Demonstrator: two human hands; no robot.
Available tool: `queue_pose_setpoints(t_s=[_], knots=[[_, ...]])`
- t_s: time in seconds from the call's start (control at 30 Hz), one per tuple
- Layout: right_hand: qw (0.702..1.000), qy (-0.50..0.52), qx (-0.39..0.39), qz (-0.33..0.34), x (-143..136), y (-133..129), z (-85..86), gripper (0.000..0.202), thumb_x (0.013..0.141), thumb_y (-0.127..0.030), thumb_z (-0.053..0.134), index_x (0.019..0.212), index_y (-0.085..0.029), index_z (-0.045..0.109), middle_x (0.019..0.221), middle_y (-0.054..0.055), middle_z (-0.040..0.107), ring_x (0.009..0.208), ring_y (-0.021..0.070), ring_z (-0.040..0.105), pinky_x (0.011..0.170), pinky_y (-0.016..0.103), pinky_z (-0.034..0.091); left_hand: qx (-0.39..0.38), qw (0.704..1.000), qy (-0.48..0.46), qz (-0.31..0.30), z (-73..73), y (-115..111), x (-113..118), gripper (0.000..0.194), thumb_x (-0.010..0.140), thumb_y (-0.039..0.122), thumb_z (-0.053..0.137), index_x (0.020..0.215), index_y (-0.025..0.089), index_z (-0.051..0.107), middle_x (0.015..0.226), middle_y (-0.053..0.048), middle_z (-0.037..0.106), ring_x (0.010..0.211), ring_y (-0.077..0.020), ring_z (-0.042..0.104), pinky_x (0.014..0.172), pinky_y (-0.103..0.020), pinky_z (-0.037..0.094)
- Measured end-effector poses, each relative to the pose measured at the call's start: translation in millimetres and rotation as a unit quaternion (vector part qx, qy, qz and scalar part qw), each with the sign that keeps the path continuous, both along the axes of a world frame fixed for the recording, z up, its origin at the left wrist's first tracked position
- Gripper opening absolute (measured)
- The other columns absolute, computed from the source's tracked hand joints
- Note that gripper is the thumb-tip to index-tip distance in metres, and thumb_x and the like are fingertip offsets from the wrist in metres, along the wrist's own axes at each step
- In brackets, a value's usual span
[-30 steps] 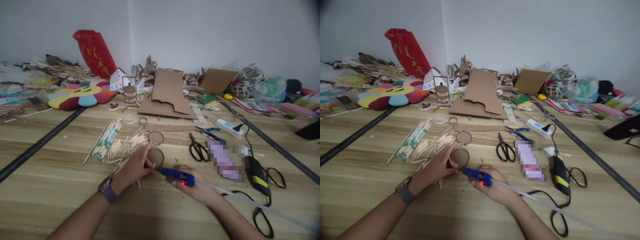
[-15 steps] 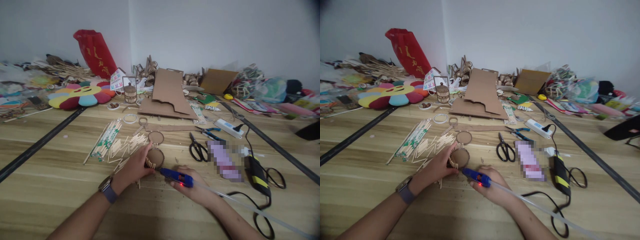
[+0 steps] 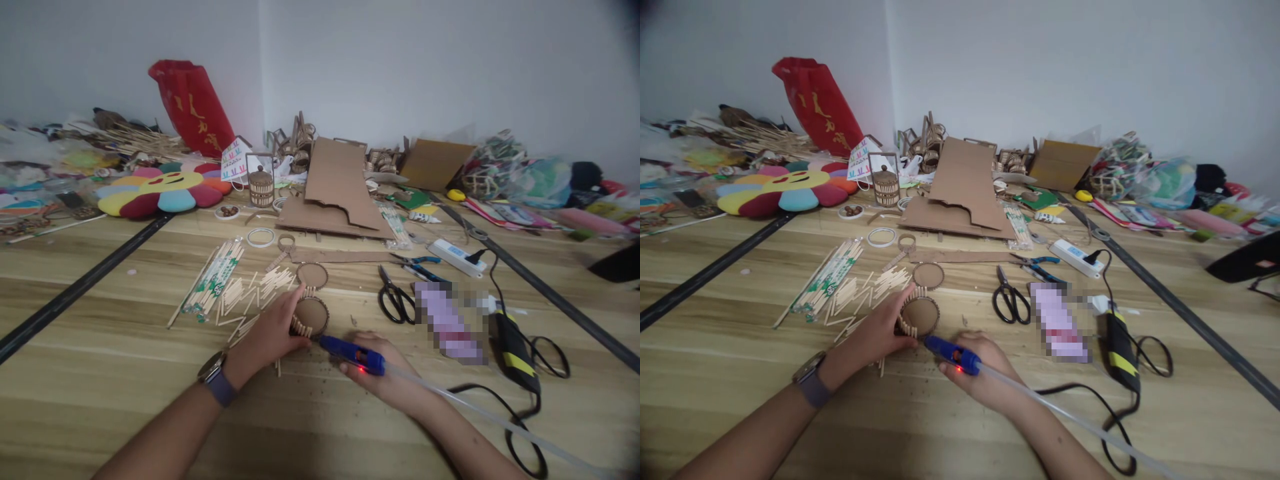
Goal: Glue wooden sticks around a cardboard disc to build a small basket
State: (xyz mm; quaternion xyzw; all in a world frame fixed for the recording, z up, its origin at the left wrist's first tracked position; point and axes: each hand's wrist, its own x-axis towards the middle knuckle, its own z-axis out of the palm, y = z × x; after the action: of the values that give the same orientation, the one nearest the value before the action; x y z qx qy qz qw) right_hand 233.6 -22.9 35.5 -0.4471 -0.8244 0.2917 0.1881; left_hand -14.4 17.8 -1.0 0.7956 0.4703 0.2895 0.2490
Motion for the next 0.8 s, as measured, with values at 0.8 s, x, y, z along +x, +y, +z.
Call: queue_pose_setpoints(t_s=[0.8], knots=[[1.000,-0.018,0.018,-0.003,0.6,1.4,-6.2,0.019,0.087,-0.036,0.061,0.077,-0.021,0.066,0.076,0.003,0.067,0.073,0.0183,0.062,0.071,0.028,0.042,-0.009,1.000,-0.004,0.002,2.5,-0.3,1.1,0.107,0.065,0.016,0.086,0.153,0.026,0.026,0.153,-0.016,0.045,0.143,-0.0329,0.041,0.119,-0.055,0.032]])
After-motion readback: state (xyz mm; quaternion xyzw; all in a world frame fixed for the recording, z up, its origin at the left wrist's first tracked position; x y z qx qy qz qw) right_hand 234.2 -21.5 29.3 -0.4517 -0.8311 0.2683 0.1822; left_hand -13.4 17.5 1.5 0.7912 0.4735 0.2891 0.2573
